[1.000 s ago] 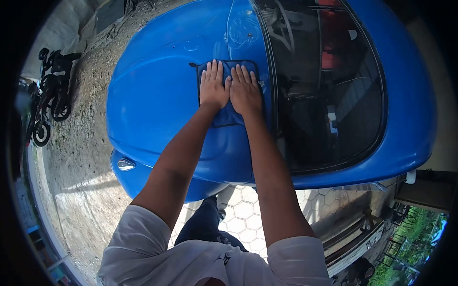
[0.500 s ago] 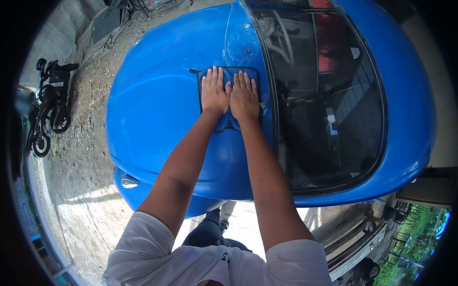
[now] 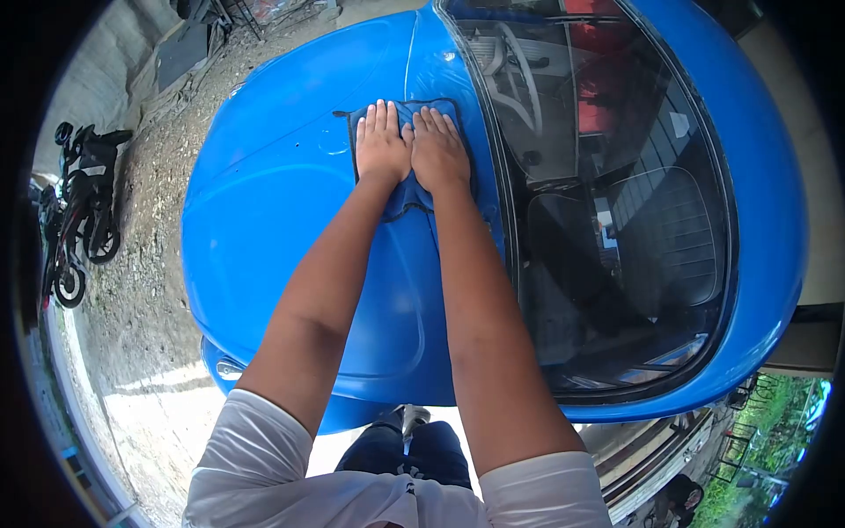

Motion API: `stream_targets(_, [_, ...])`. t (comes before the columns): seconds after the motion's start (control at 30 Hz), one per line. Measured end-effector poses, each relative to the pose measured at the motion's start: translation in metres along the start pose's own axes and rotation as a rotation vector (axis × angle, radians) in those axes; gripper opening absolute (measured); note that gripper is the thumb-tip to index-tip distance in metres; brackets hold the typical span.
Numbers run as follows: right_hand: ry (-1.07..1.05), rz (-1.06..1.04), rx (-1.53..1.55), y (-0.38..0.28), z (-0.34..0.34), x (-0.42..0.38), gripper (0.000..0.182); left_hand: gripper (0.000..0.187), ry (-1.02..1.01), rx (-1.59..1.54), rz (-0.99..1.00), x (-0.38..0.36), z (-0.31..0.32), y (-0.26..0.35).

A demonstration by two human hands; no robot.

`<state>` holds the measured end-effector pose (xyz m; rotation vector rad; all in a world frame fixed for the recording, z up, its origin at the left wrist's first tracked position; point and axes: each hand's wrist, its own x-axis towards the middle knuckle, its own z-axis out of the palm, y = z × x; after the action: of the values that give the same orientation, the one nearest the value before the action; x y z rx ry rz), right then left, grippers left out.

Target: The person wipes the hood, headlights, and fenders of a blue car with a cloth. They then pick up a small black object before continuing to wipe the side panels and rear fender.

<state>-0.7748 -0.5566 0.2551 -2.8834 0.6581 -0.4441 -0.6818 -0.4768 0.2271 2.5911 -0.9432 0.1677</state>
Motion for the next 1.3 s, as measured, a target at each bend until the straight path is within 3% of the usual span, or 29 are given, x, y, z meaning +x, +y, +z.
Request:
stream_targets(0.17, [0.005, -0.016, 0.036, 0.008, 0.013, 0.042, 0.055, 0.070, -0.054, 0.047, 0.037, 0.045, 0.007, -0.010])
stream_targets(0.37, [0.006, 0.170, -0.039, -0.002, 0.037, 0.091, 0.058, 0.070, -0.122, 0.038, 0.080, 0.094, 0.008, -0.028])
stream_targets(0.7, [-0.130, 0.085, -0.024, 0.025, 0.048, 0.184, 0.061, 0.069, -0.186, 0.045, -0.049, 0.178, 0.024, -0.036])
stream_targets(0.93, [-0.087, 0.122, -0.057, 0.028, 0.054, 0.219, 0.066, 0.068, -0.222, 0.026, -0.021, 0.217, 0.033, -0.045])
stream_targets(1.13, [-0.068, 0.156, -0.093, 0.029, 0.055, 0.211, 0.073, 0.067, -0.233, 0.005, 0.006, 0.189, 0.014, -0.039])
stream_targets(1.3, [-0.017, 0.142, -0.088, 0.013, 0.044, 0.150, 0.072, 0.067, -0.160, -0.006, 0.068, 0.125, 0.007, -0.045])
